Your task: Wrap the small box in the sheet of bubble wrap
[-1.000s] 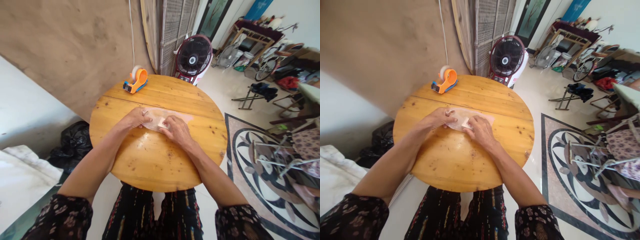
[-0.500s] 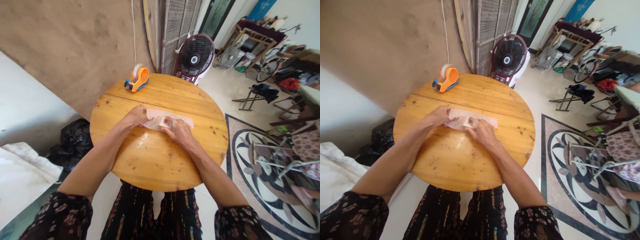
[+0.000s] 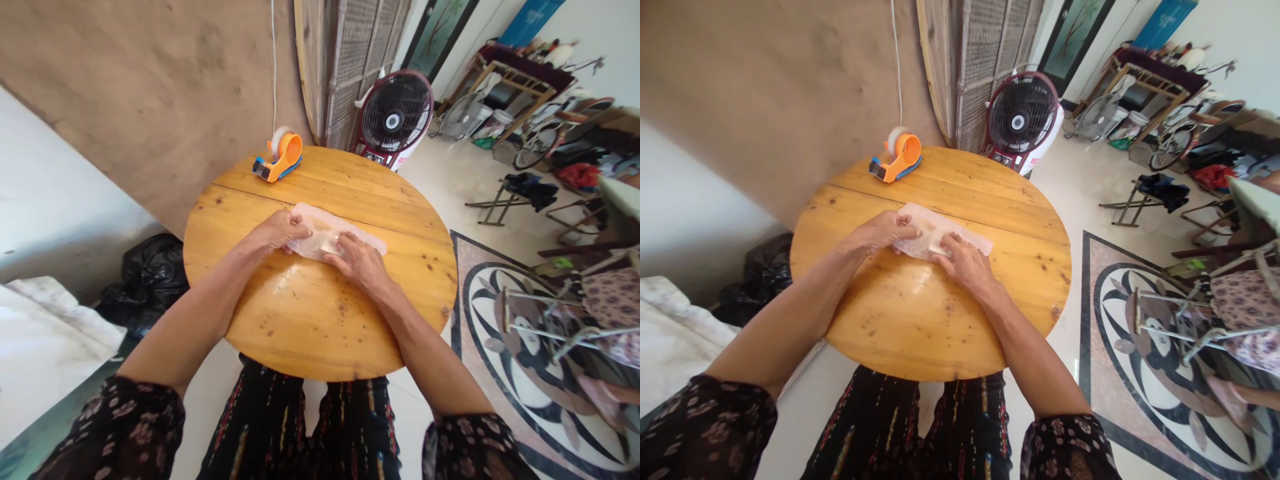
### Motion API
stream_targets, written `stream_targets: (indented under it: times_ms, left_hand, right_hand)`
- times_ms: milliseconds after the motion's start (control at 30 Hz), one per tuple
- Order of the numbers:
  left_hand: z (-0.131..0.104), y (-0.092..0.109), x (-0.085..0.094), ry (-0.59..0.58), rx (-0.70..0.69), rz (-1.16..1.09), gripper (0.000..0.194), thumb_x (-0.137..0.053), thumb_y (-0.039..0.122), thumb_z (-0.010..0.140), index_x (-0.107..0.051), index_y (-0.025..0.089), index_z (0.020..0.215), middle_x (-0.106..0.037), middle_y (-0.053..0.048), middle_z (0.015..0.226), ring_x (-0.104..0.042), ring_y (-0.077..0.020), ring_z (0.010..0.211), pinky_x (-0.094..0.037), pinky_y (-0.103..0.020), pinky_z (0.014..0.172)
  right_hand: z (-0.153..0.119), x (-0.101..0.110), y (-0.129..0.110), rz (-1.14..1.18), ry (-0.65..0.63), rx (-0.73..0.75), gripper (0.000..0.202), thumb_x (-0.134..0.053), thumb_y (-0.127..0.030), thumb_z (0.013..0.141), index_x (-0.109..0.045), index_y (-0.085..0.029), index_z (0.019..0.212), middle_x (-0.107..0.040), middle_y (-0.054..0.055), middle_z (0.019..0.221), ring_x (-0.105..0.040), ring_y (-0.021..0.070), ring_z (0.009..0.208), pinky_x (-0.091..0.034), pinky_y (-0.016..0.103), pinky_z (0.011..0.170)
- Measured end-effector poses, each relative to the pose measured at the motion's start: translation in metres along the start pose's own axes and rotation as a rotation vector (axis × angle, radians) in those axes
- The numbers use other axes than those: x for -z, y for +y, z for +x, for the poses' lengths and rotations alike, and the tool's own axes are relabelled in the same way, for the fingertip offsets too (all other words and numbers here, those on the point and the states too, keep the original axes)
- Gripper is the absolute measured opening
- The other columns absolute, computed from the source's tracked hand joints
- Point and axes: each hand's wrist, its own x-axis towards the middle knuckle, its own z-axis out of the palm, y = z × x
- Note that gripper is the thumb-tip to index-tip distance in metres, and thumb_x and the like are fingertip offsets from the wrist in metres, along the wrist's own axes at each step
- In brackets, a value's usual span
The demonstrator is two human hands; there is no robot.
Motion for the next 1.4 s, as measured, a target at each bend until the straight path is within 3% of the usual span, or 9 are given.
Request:
stream_targets:
  times_ms: [200,367,500,767,933,1100,1233,1400]
  left_hand:
    - [-0.003,0.001,-0.007,0.018,-0.101,-0.145,0.017,-0.063,0.014,0.080,-0.050,0.019,0.071,-0.053,0.003,0.057,-0.049,-0.0092,0.048,-0.038,-0.023,0.047]
    - [-0.004,0.004,-0.010,0.065,-0.105,-0.167,0.021,-0.064,0.009,0.078,-0.049,0.018,0.067,-0.052,0.005,0.054,-0.048,-0.0066,0.046,-0.037,-0.020,0.048]
    - [-0.010,0.010,-0.015,0.073,-0.112,-0.210,0.021,-0.063,0.008,0.079,-0.050,0.017,0.066,-0.052,0.006,0.052,-0.047,-0.0059,0.043,-0.035,-0.019,0.045]
    - [-0.016,0.010,-0.020,-0.103,-0.179,-0.254,0.012,-0.068,0.016,0.077,-0.057,0.015,0.073,-0.064,0.002,0.056,-0.059,-0.0097,0.045,-0.046,-0.019,0.045]
    - [-0.017,0.010,-0.020,-0.183,-0.215,-0.242,0.008,-0.067,0.018,0.080,-0.060,0.014,0.077,-0.066,0.000,0.056,-0.062,-0.0115,0.047,-0.049,-0.021,0.046]
    - [-0.018,0.010,-0.022,-0.173,-0.229,-0.196,0.006,-0.067,0.018,0.079,-0.063,0.014,0.082,-0.067,-0.001,0.057,-0.061,-0.0113,0.048,-0.048,-0.021,0.046]
    - [-0.019,0.011,-0.021,-0.216,-0.255,-0.145,0.010,-0.066,0.019,0.078,-0.067,0.013,0.085,-0.066,-0.001,0.058,-0.059,-0.0103,0.049,-0.048,-0.021,0.048]
    - [-0.018,0.010,-0.017,-0.195,-0.253,-0.112,0.025,-0.060,0.015,0.070,-0.072,0.013,0.092,-0.073,-0.003,0.077,-0.058,-0.0089,0.051,-0.046,-0.020,0.049]
  right_hand:
    - [0.003,-0.004,0.001,0.016,0.045,0.116,0.033,-0.063,-0.040,0.091,-0.067,-0.023,0.119,-0.067,0.010,0.117,-0.064,0.0248,0.107,-0.050,0.035,0.087]
    - [0.003,-0.002,-0.006,0.017,-0.024,0.079,0.031,-0.061,-0.040,0.093,-0.065,-0.027,0.121,-0.067,0.007,0.117,-0.064,0.0229,0.102,-0.050,0.032,0.080]
    - [0.003,-0.002,-0.007,0.005,-0.001,0.082,0.030,-0.063,-0.039,0.091,-0.067,-0.025,0.118,-0.067,0.008,0.115,-0.063,0.0235,0.103,-0.050,0.034,0.084]
    - [0.003,-0.002,-0.009,0.015,0.002,0.096,0.030,-0.064,-0.034,0.091,-0.067,-0.026,0.120,-0.067,0.007,0.114,-0.063,0.0222,0.104,-0.049,0.031,0.080]
    - [0.005,-0.002,-0.006,0.046,0.021,0.125,0.025,-0.063,-0.034,0.090,-0.068,-0.022,0.112,-0.071,0.008,0.109,-0.063,0.0231,0.105,-0.047,0.034,0.091]
    - [0.005,-0.004,-0.005,0.090,0.037,-0.022,0.053,-0.071,-0.038,0.080,-0.056,-0.021,0.129,-0.070,0.011,0.119,-0.065,0.0276,0.105,-0.051,0.039,0.086]
    - [0.005,-0.004,-0.003,0.114,0.040,-0.009,0.067,-0.068,-0.033,0.078,-0.045,-0.022,0.140,-0.069,0.011,0.123,-0.064,0.0289,0.112,-0.050,0.042,0.092]
    - [0.006,-0.002,-0.001,0.085,-0.003,-0.007,0.077,-0.071,-0.039,0.077,-0.040,-0.019,0.145,-0.066,0.015,0.129,-0.063,0.0329,0.116,-0.050,0.047,0.094]
